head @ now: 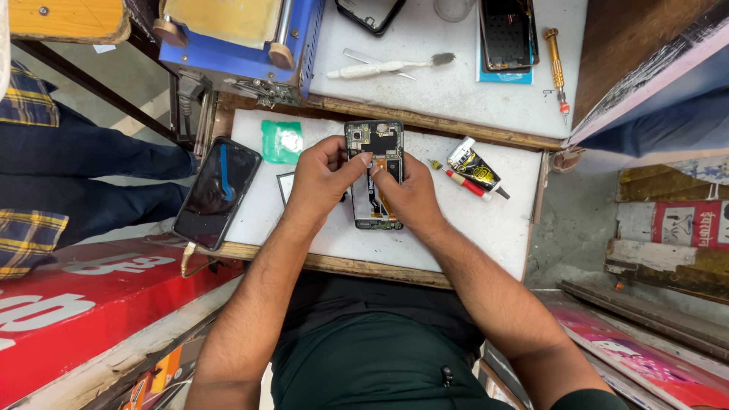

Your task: The person disassembles a smartphone, removes the battery, and replaces the battery connector ribbon cable with a new one. They then reassemble the phone by reconnecting the battery and closing the device.

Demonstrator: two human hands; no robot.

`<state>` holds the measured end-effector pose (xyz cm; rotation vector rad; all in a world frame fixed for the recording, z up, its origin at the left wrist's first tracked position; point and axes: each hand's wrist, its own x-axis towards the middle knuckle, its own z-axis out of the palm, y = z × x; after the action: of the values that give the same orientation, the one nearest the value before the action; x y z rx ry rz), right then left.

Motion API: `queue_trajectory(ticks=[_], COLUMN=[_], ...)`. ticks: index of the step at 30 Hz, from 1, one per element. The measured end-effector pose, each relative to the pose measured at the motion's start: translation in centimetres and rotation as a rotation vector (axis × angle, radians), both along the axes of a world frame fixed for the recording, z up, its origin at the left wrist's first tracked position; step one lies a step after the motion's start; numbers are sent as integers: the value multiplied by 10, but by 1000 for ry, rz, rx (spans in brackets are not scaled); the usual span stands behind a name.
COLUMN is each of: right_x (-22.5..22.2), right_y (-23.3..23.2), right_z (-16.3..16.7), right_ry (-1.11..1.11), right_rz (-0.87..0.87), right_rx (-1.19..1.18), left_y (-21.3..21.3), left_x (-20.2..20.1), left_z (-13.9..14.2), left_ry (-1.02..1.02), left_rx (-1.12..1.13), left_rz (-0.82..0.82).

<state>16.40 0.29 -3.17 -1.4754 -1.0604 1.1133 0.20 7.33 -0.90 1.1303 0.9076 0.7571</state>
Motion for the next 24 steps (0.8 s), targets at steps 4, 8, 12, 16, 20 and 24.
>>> queue_trajectory(ticks=[4,8,12,16,20,24], right_x=[2,1,0,-1,-1,-2], right_y=[1,1,0,0,1,0], right_z=[0,0,1,2,1,1], right_ry=[-23,-91,-133,-123,-121,-141], right_rz=[-14,-11,-12,-4,-2,-2], right_rx=[-5,-1,-7,-10,17,49], left_y=[4,4,4,8,10,6], left_x=[0,1,-3,-7,-8,-5], left_z=[2,6,12,13,7,0], left_ry=[83,156,312,334,117,-14], left_rx=[69,147,195,187,51,-37], left_rz=[-34,-34,-44,-75,-86,-43])
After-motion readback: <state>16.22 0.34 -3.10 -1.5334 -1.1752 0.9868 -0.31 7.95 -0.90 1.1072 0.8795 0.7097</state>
